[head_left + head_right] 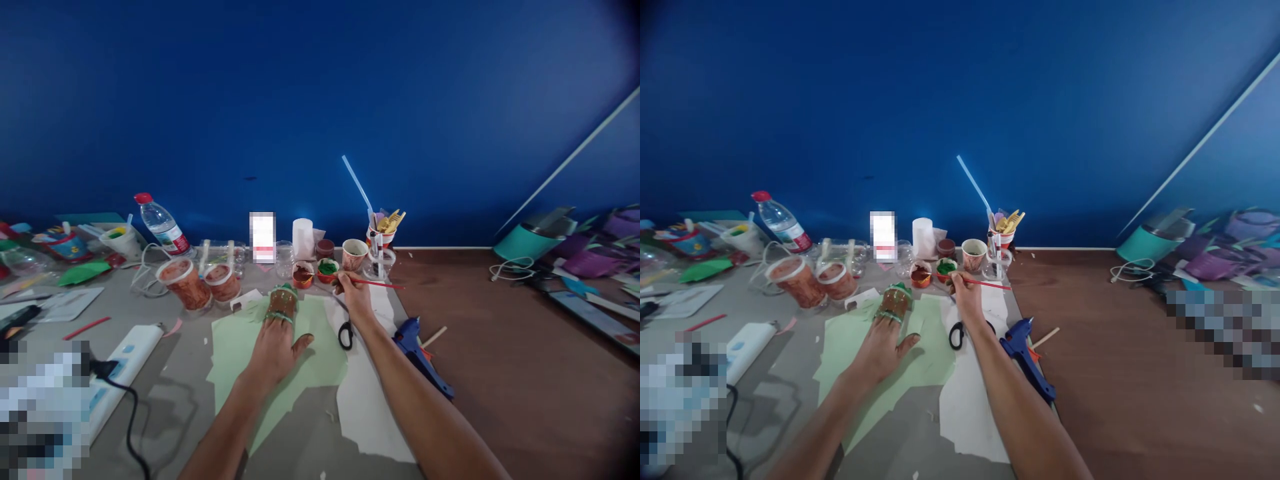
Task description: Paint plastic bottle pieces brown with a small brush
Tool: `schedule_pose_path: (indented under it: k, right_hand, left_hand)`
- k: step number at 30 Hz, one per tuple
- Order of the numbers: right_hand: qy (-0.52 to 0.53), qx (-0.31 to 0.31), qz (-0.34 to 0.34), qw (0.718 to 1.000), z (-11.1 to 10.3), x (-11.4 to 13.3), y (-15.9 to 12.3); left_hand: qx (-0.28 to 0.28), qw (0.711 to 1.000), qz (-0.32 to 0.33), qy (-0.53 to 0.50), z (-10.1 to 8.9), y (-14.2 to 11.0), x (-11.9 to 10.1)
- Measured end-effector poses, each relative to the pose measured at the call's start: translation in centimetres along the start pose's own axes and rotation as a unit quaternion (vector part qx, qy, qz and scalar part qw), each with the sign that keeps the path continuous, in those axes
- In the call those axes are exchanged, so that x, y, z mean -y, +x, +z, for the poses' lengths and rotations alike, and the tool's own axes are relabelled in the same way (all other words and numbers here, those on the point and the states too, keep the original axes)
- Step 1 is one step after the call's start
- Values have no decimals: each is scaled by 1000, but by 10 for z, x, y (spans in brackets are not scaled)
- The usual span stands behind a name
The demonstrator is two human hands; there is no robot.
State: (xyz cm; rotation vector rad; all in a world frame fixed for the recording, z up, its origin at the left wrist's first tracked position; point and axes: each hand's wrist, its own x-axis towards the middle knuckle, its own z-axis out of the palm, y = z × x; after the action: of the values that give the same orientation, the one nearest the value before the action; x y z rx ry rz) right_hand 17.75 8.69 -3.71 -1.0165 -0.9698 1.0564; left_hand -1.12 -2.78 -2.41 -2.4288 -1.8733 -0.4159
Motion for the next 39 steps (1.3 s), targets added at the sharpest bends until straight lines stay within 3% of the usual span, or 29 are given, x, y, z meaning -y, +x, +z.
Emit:
schedule_pose_path:
  k: [6,18,28,39]
  right_hand:
    - [-5,-26,8,1000,-2,8,0]
    - [-42,-35,-42,998,-8,14,2]
    - [127,-68,39,989,-3,16,3]
    - [220,28,77,972,-3,22,4]
  left_hand:
    - [8,1000,-13,-25,-2,0,-1]
    - [26,999,-25,-17,-5,0,-1]
    - [12,999,-23,-27,-1,-1,1]
    - [30,999,-28,-13,-5,1,-2]
